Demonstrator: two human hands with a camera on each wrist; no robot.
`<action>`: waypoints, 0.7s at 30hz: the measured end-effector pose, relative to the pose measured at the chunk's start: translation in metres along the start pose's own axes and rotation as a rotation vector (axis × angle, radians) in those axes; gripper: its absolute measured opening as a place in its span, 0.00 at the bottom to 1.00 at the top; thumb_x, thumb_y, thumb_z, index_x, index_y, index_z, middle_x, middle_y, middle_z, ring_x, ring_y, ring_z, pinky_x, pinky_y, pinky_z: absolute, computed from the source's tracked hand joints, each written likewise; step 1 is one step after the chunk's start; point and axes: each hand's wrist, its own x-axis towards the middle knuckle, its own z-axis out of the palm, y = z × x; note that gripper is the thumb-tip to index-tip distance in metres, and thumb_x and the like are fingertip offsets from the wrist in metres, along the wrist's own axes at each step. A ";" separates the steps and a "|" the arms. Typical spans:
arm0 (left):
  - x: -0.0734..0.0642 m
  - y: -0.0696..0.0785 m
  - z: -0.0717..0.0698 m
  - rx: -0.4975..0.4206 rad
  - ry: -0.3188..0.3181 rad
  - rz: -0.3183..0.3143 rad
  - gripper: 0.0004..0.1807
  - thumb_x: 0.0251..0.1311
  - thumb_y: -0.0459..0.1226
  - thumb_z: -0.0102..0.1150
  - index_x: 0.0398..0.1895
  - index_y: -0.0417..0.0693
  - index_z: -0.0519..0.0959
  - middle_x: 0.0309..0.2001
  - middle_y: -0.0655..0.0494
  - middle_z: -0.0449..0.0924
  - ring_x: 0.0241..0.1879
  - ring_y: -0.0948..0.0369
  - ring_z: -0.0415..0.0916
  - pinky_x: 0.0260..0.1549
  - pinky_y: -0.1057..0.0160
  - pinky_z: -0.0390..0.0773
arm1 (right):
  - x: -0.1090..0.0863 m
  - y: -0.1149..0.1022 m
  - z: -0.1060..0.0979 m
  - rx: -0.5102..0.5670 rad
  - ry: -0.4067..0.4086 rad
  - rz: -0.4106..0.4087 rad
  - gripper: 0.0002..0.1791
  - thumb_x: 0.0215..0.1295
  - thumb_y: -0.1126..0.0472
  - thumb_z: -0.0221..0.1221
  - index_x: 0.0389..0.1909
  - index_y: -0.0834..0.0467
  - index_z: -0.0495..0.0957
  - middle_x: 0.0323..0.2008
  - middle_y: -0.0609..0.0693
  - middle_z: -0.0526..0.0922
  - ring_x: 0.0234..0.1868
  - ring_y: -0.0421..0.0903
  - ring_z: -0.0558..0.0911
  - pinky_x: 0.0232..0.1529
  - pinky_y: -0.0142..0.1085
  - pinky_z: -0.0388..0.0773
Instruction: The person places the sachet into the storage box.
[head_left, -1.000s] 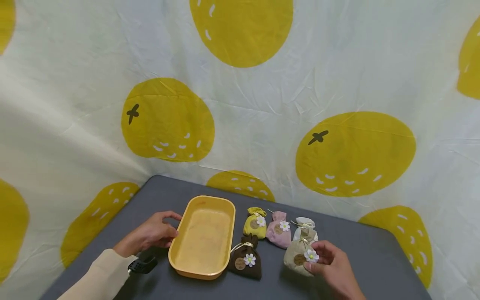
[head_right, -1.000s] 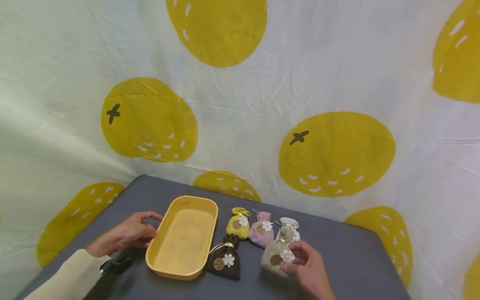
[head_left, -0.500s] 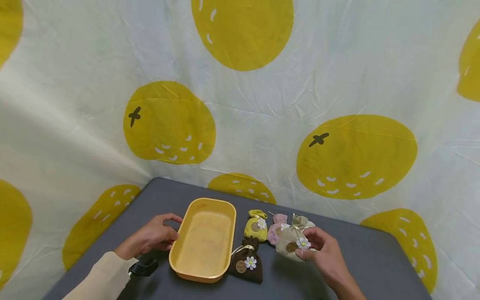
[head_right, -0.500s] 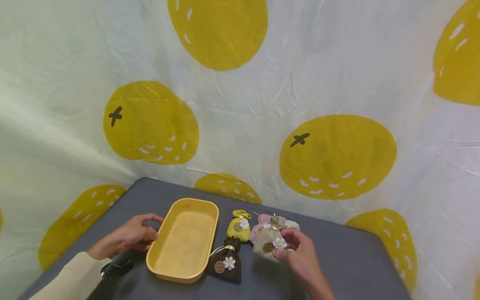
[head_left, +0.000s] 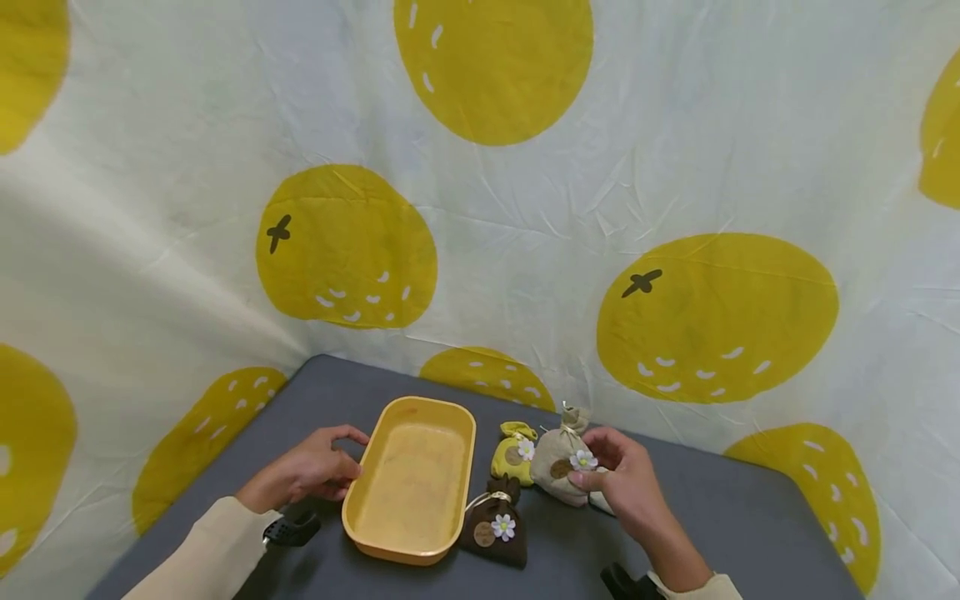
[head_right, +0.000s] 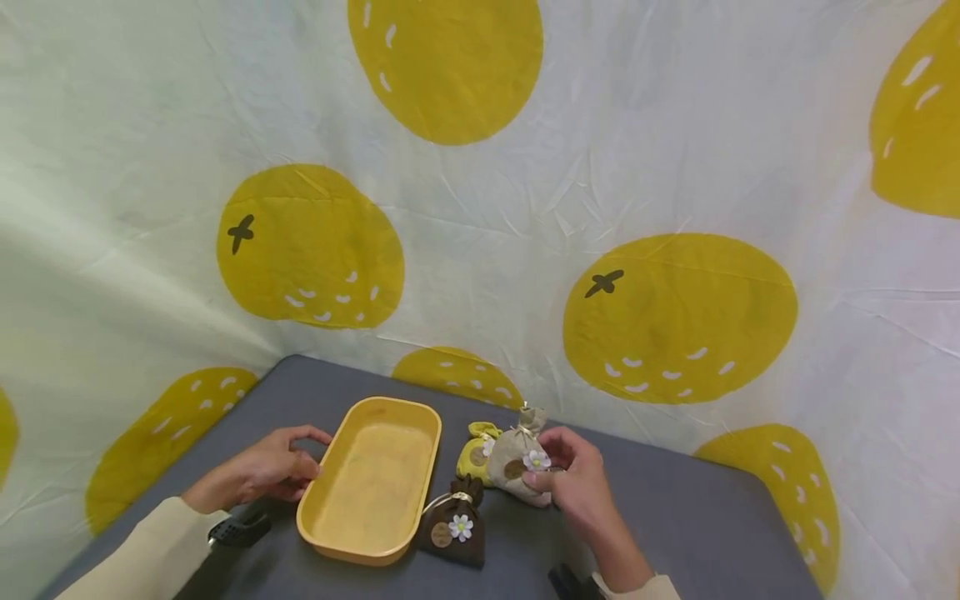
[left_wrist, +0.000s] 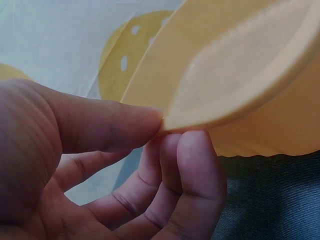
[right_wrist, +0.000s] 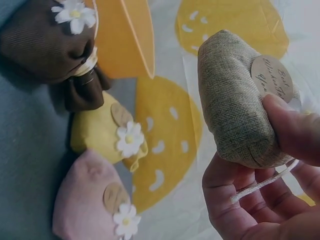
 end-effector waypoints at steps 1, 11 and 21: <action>0.000 0.000 0.000 0.002 0.001 0.001 0.31 0.61 0.28 0.64 0.69 0.39 0.68 0.28 0.48 0.82 0.21 0.59 0.75 0.24 0.62 0.80 | 0.002 -0.001 0.002 0.003 -0.004 -0.008 0.26 0.47 0.79 0.72 0.49 0.68 0.77 0.38 0.50 0.82 0.36 0.42 0.82 0.37 0.36 0.81; 0.002 -0.001 0.004 0.011 0.033 -0.022 0.31 0.60 0.28 0.65 0.67 0.42 0.70 0.29 0.47 0.82 0.24 0.58 0.77 0.24 0.62 0.81 | 0.015 -0.009 0.019 0.058 -0.024 -0.065 0.23 0.47 0.81 0.70 0.46 0.68 0.77 0.37 0.51 0.83 0.38 0.45 0.82 0.34 0.37 0.82; 0.001 -0.001 0.003 0.017 0.046 -0.035 0.29 0.62 0.29 0.65 0.67 0.43 0.70 0.28 0.47 0.81 0.23 0.57 0.75 0.24 0.61 0.80 | 0.028 -0.023 0.040 0.089 -0.050 -0.132 0.23 0.46 0.81 0.71 0.46 0.69 0.77 0.34 0.49 0.81 0.35 0.43 0.80 0.36 0.35 0.81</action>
